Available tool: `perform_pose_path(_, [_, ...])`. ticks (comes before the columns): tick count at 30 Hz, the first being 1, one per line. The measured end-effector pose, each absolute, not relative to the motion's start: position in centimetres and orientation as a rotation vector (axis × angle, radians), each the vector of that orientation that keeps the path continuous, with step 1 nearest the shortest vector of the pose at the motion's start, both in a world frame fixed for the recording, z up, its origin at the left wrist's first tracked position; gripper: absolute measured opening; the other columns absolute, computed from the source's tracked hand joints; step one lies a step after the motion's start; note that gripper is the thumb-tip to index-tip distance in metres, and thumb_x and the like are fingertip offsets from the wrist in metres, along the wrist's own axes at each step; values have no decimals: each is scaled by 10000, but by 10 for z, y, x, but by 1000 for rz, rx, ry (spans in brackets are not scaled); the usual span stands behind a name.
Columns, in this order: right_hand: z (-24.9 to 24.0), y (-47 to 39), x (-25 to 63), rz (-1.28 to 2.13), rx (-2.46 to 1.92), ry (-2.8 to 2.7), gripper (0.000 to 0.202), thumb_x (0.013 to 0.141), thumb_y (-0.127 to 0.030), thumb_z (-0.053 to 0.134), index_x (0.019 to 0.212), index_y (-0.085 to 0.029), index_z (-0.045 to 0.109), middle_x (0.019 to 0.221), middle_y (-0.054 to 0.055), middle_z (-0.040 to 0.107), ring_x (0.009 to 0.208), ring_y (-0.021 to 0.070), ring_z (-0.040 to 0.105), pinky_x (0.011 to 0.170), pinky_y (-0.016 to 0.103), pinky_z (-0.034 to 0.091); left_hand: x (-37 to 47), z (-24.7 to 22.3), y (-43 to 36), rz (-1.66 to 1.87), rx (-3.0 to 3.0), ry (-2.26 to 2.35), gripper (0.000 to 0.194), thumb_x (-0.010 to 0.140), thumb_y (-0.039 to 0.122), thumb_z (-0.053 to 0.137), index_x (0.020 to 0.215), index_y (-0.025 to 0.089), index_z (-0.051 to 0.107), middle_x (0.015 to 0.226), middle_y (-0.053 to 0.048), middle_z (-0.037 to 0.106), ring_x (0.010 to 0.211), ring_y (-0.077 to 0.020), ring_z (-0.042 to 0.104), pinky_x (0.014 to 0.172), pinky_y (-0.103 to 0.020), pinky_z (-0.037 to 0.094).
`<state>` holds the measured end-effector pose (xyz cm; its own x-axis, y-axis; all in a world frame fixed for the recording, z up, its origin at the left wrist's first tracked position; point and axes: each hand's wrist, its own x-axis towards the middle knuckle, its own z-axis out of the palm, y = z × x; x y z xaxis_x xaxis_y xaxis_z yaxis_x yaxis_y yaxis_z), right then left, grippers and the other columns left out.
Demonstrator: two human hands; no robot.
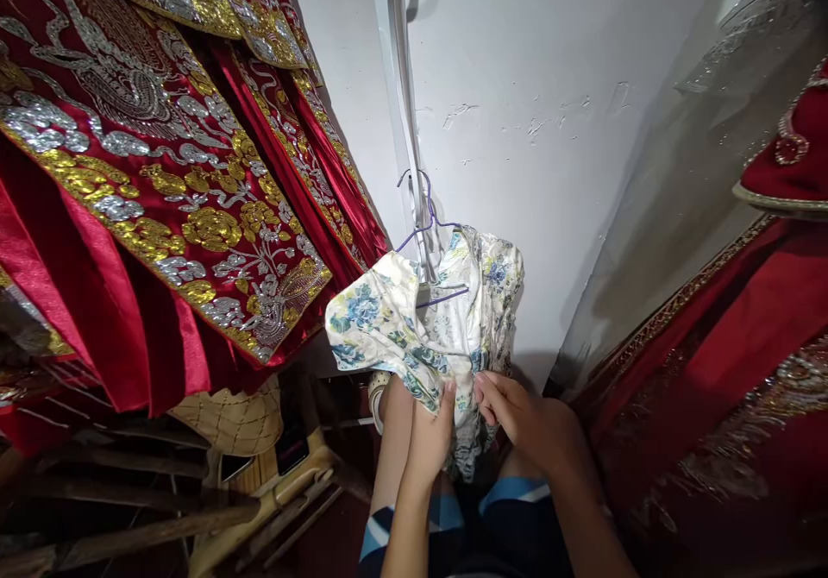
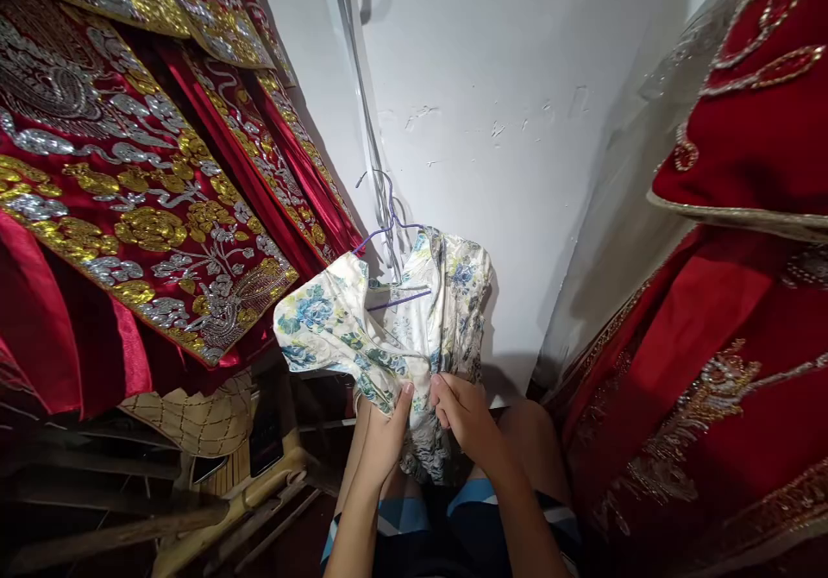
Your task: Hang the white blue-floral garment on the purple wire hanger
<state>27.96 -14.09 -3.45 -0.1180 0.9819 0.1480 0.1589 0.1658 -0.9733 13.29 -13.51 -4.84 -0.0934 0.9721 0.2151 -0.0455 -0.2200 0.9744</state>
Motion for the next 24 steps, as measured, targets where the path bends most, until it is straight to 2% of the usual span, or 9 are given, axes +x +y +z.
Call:
perform_pose_path(6, [-38,-139,283,997,-1247,-1461,421,952,-489,481,621,-247,389,513,-35,420,513,171,426,563,302,340,139,-31,-142,1350,1417,1157,316,872,415,661,1056,163,708,1163,-139,697,1236,-312,581,1176,-426,299])
perform_pose_path(9, [-48,-132,281,967,-1278,-1427,351,916,-509,543,706,-252,427,542,-51,425,524,175,430,560,298,335,141,-38,-142,1377,1415,1161,364,846,399,695,1127,168,686,1247,-142,667,1295,-313,541,1185,-431,292])
perform_pose_path(12, [-53,-129,279,990,-1253,-1418,314,933,-529,503,785,-258,447,538,-59,439,526,185,444,563,300,344,143,-51,-140,1386,1363,1108,455,855,400,687,1244,173,623,1323,-140,628,1336,-297,510,1190,-430,292])
perform_pose_path(17, [-42,-133,280,976,-1185,-1460,381,948,-478,481,654,-239,435,547,-33,444,538,165,421,548,291,319,135,-62,-133,1376,1216,1107,544,801,409,741,1267,167,598,1369,-143,597,1382,-306,462,1195,-428,284])
perform_pose_path(20, [-37,-134,282,1016,-1159,-1399,354,923,-427,509,631,-231,470,535,-35,431,518,151,383,521,284,293,129,-71,-131,1584,1043,1277,546,785,421,753,1241,169,587,1319,-145,617,1332,-313,508,1155,-428,342])
perform_pose_path(24, [-36,-128,282,1069,-1115,-1259,269,866,-350,530,626,-230,533,502,-38,443,486,147,368,496,281,291,133,-87,-137,2118,1031,1606,552,857,402,683,1318,214,445,1433,-153,436,1381,-291,410,1155,-429,319])
